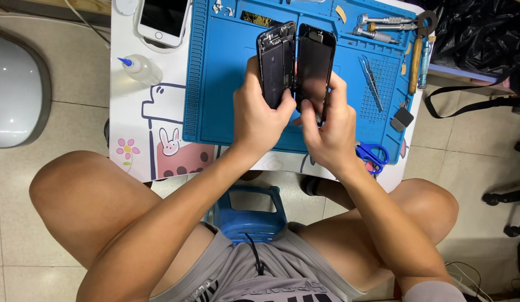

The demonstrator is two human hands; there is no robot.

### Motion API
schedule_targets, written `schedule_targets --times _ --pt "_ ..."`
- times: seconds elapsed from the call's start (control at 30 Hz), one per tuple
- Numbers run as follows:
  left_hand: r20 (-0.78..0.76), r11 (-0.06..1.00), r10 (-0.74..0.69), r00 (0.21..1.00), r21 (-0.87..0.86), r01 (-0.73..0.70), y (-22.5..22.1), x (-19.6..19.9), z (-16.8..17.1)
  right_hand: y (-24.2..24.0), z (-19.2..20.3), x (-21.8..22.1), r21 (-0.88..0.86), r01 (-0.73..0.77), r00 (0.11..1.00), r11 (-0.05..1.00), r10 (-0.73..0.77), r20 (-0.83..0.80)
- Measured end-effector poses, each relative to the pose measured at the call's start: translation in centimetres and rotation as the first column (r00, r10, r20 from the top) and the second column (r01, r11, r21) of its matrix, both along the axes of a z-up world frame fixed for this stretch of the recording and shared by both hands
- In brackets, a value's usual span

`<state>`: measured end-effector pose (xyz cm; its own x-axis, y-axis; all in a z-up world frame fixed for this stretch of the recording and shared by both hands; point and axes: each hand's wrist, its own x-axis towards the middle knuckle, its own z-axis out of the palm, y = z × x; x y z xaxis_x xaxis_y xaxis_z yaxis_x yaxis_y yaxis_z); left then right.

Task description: The person assembles a mobile phone by placing the screen component onto the internal chassis, connecting internal cables with a pair of tweezers, and then pressing the screen and chassis together by hand until they are joined.

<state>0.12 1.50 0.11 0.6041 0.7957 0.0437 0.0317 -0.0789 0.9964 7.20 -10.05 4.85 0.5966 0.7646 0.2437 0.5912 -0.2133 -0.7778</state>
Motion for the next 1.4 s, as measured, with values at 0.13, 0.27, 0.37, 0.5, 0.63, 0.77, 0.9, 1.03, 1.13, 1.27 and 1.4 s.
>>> schedule_targets --times 0.13,0.27,0.37,0.5,0.63,0.77,0.9,1.03,1.13,1.27,1.4 --pt "0.041 0.996 -0.072 0.997 0.058 0.070 0.7 -0.1 0.7 -0.7 0.0 0.7 -0.097 0.073 0.982 0.993 -0.088 -0.166" --pt "0.099 0.990 -0.107 0.989 -0.085 0.115 0.9 0.1 0.2 -0.8 0.1 1.1 -0.060 0.077 0.964 0.995 -0.090 -0.250" --pt "0.138 0.976 -0.135 0.981 -0.152 0.156 1.1 0.0 0.6 -1.0 0.1 1.0 -0.049 0.086 0.960 0.995 -0.096 -0.263" --pt "0.173 0.962 -0.182 0.968 -0.172 0.212 1.2 -0.2 1.4 -1.3 0.5 0.4 0.017 0.106 0.980 0.994 -0.101 -0.171" --pt "0.252 0.943 -0.221 0.942 -0.190 0.272 1.3 -0.4 2.5 -2.3 0.1 0.2 0.052 0.061 0.998 0.997 -0.060 -0.029" --pt "0.269 0.939 -0.262 0.927 -0.149 0.309 1.2 -0.6 2.7 -2.6 -0.2 -0.1 0.082 0.080 0.988 0.993 -0.090 0.129" --pt "0.278 0.945 -0.265 0.923 -0.116 0.306 1.0 -0.7 2.5 -2.8 -0.5 -0.2 0.069 0.096 0.982 0.993 -0.106 0.157" --pt "0.290 0.937 -0.269 0.918 -0.142 0.320 1.0 -0.7 3.1 -2.7 -0.4 -0.2 0.089 0.085 0.978 0.992 -0.100 0.183" --pt "0.262 0.939 -0.270 0.927 -0.140 0.313 1.0 -0.8 3.1 -2.8 -0.4 -0.2 0.090 0.088 0.978 0.992 -0.103 0.183" --pt "0.282 0.934 -0.272 0.920 -0.155 0.323 0.9 -0.7 2.9 -2.7 -0.3 -0.3 0.077 0.104 0.973 0.992 -0.117 0.200" --pt "0.306 0.931 -0.270 0.913 -0.160 0.329 0.8 -0.6 2.5 -2.7 -0.3 -0.1 0.085 0.110 0.971 0.990 -0.125 0.206"
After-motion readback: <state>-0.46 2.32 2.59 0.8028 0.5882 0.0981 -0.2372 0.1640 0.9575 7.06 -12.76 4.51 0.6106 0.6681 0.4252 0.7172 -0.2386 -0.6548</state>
